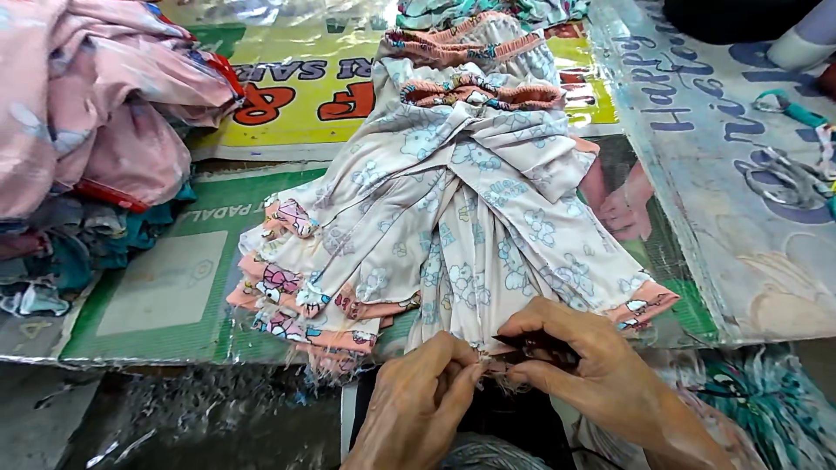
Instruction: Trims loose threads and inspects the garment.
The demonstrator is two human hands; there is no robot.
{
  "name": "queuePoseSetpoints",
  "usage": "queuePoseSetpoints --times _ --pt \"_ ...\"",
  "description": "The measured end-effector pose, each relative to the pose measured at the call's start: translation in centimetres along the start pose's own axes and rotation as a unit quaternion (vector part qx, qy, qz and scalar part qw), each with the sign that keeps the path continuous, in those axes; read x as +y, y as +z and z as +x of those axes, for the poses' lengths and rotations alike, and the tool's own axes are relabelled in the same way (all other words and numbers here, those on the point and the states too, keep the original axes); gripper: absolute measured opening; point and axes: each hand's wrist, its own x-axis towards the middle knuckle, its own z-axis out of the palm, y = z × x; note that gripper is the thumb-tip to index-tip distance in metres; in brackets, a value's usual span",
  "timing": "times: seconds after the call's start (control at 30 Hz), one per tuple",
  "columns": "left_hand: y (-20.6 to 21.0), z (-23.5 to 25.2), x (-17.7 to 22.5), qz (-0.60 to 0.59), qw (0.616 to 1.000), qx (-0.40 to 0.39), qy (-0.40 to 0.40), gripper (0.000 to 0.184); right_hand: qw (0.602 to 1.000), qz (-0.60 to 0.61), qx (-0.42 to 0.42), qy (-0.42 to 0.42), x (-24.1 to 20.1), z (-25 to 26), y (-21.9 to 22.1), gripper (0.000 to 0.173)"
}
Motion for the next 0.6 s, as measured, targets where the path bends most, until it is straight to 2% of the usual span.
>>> queuePoseSetpoints --times 0.33,0.4,0.47,0.6 --pt "1.2 -0.9 0.3 -0.108 0.990 0.085 0.001 0.012 0.974 -0.205 0.039 -0.092 0.0 -0.3 1.3 0.022" --pt "1.5 -1.0 0.4 -0.078 0.991 0.108 0.016 0.011 0.966 -0.231 0.056 -0.104 0.0 -0.4 1.7 0.022" --pt "1.9 -1.0 0.4 0.006 0.988 0.144 0.047 0.011 0.956 -0.256 0.070 -0.123 0.1 -0.4 2.0 0.020" --pt "2.9 -1.0 0.5 0.141 0.964 0.192 0.116 0.012 0.940 -0.291 0.089 -0.157 0.4 -0.6 2.3 0.015"
